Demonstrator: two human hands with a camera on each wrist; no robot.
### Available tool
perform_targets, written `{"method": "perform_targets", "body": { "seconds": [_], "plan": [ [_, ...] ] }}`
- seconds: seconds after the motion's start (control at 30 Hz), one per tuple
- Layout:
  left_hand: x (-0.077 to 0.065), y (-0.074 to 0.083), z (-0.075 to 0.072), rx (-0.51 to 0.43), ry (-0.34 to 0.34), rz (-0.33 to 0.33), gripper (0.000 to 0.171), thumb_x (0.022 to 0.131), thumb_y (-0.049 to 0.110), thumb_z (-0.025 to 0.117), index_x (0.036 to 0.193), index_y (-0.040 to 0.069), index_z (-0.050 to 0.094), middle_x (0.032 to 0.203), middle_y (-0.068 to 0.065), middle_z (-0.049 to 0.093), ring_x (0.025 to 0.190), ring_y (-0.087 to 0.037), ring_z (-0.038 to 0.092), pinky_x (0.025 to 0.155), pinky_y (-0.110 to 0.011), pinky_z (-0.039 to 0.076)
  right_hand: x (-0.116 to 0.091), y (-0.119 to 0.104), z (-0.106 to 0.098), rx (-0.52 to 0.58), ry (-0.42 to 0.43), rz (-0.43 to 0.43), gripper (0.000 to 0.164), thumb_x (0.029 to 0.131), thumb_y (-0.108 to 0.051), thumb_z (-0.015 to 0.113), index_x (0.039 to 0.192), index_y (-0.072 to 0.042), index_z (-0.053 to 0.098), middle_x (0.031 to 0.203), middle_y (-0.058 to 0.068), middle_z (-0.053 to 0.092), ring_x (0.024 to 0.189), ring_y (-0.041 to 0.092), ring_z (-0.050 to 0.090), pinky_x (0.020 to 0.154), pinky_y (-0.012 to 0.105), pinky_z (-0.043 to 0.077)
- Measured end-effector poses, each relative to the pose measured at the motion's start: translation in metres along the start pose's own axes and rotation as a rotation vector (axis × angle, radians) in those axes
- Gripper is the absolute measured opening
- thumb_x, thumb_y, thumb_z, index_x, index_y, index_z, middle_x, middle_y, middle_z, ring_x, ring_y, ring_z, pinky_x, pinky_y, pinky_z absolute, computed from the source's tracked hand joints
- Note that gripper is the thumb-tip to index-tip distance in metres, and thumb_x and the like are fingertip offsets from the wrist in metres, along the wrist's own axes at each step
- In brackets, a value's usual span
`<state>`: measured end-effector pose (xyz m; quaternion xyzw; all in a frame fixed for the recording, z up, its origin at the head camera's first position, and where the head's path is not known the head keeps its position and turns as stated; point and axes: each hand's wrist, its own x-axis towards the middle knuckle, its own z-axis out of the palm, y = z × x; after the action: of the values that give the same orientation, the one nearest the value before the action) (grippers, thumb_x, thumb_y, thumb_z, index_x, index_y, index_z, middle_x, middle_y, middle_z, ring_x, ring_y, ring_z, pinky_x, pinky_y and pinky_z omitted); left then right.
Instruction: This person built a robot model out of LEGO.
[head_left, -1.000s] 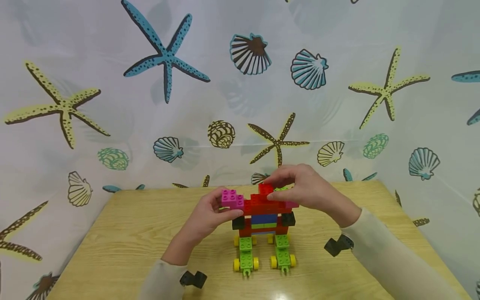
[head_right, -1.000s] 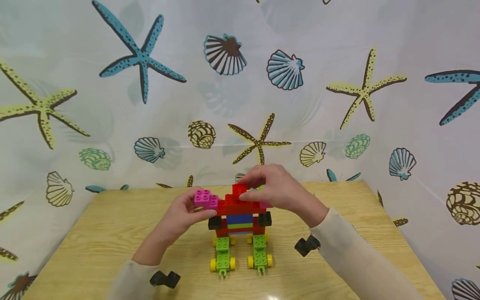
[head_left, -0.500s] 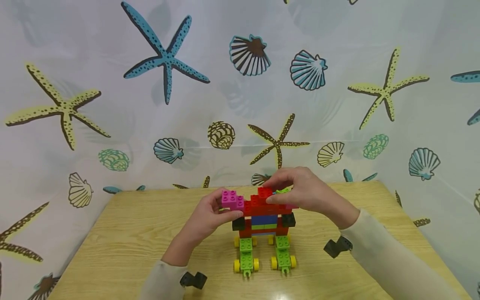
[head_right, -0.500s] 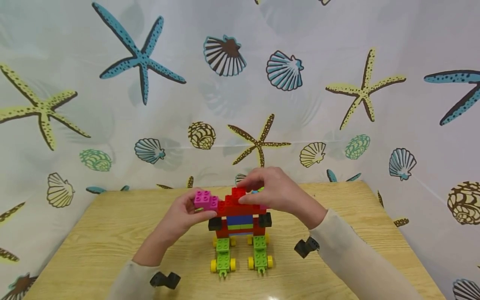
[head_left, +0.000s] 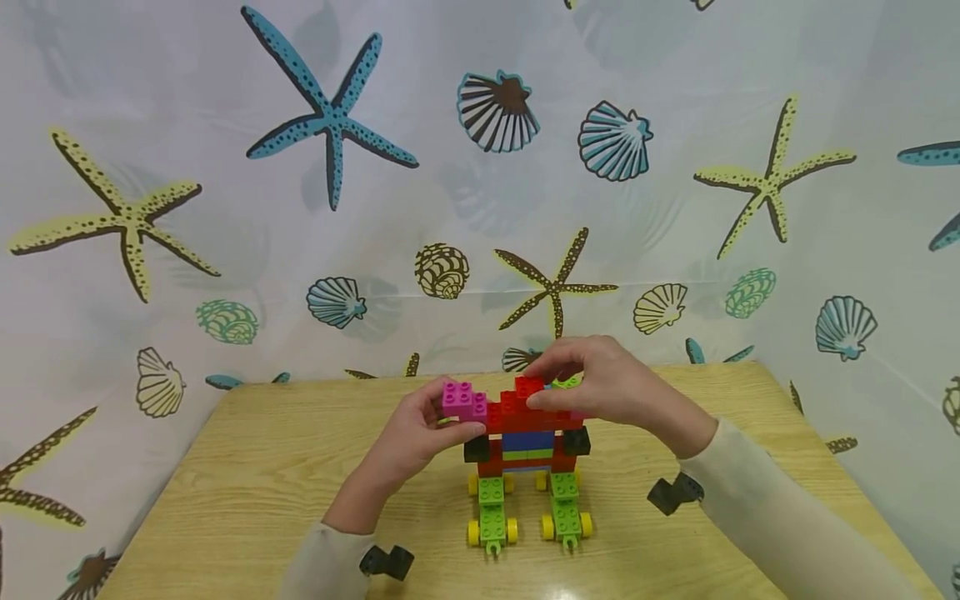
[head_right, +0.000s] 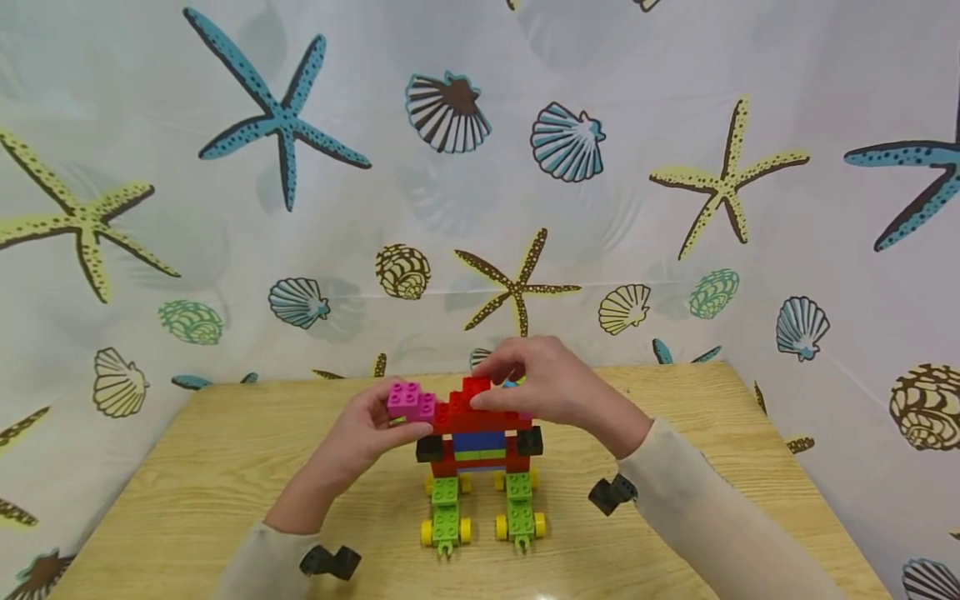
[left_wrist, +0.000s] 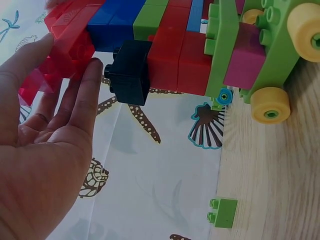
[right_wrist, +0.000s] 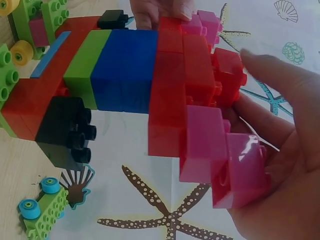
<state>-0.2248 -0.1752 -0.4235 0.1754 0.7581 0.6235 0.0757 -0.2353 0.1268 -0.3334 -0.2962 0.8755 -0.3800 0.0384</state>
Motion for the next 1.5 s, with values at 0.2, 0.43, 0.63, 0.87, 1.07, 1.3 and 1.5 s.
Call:
{"method": "perform_targets", "body": {
  "seconds": [0.2, 0.43, 0.63, 0.87, 1.07, 1.3, 1.5],
  "plan": [
    [0.0000, 0.0001, 0.0009, -0.005, -0.002, -0.006, 0.047, 0.100, 0.016, 0.086, 0.140, 0.006, 0.063, 0.137, -0.019, 0.072, 0.123, -0.027, 0.076, 0.102, -0.030, 0.066, 0.0014, 0.0005, 0.0029, 0.008, 0.014, 0.013, 0.031, 0.098, -0.031, 0.088, 0.126, -0.018, 0.085, 0.119, -0.002, 0.082, 0.104, 0.016, 0.072, 0.095, 0.036, 0.062],
    [0.0008, 0.0011, 0.0009, 0.002, 0.008, -0.020, 0.048, 0.101, 0.015, 0.085, 0.142, 0.006, 0.063, 0.137, -0.018, 0.073, 0.124, -0.026, 0.076, 0.103, -0.029, 0.065, 0.0033, -0.0024, 0.0035, 0.048, 0.012, 0.058, 0.030, 0.097, -0.030, 0.089, 0.124, -0.017, 0.085, 0.117, 0.000, 0.082, 0.097, 0.019, 0.073, 0.086, 0.036, 0.064],
    [-0.0004, 0.0021, 0.0008, 0.013, 0.013, -0.019, 0.047, 0.101, 0.016, 0.084, 0.142, 0.005, 0.063, 0.138, -0.020, 0.072, 0.124, -0.028, 0.075, 0.103, -0.029, 0.065, 0.0062, -0.0022, 0.0031, 0.017, -0.003, 0.051, 0.028, 0.098, -0.032, 0.088, 0.122, -0.017, 0.086, 0.117, 0.001, 0.083, 0.095, 0.020, 0.073, 0.083, 0.034, 0.063],
    [-0.0001, 0.0027, 0.0015, 0.006, 0.005, -0.005, 0.046, 0.102, 0.017, 0.084, 0.141, 0.005, 0.064, 0.136, -0.020, 0.073, 0.124, -0.027, 0.075, 0.103, -0.029, 0.065, 0.0068, -0.0022, 0.0008, -0.027, -0.018, 0.037, 0.030, 0.098, -0.031, 0.088, 0.124, -0.017, 0.086, 0.118, 0.001, 0.083, 0.096, 0.018, 0.070, 0.082, 0.033, 0.061],
    [0.0004, 0.0001, 0.0004, -0.006, -0.005, 0.001, 0.046, 0.101, 0.016, 0.085, 0.140, 0.006, 0.063, 0.136, -0.018, 0.073, 0.124, -0.028, 0.075, 0.102, -0.029, 0.065, 0.0059, -0.0044, 0.0037, -0.041, -0.022, 0.070, 0.031, 0.098, -0.033, 0.088, 0.126, -0.020, 0.085, 0.119, -0.003, 0.083, 0.102, 0.017, 0.067, 0.086, 0.035, 0.059],
    [0.0000, 0.0010, -0.0014, -0.005, -0.001, 0.012, 0.041, 0.100, 0.014, 0.085, 0.135, 0.006, 0.064, 0.133, -0.017, 0.072, 0.122, -0.027, 0.075, 0.099, -0.028, 0.066, 0.0077, -0.0038, 0.0045, -0.030, -0.028, 0.066, 0.032, 0.098, -0.034, 0.088, 0.126, -0.018, 0.085, 0.120, 0.000, 0.082, 0.103, 0.018, 0.068, 0.085, 0.034, 0.061],
    [-0.0003, -0.0012, -0.0004, -0.021, -0.026, 0.018, 0.041, 0.100, 0.015, 0.086, 0.134, 0.006, 0.063, 0.132, -0.015, 0.072, 0.121, -0.027, 0.075, 0.099, -0.029, 0.066, 0.0038, -0.0037, 0.0033, -0.012, -0.038, 0.086, 0.033, 0.098, -0.032, 0.088, 0.129, -0.021, 0.084, 0.122, -0.001, 0.082, 0.103, 0.019, 0.068, 0.083, 0.034, 0.062]
  ]
}}
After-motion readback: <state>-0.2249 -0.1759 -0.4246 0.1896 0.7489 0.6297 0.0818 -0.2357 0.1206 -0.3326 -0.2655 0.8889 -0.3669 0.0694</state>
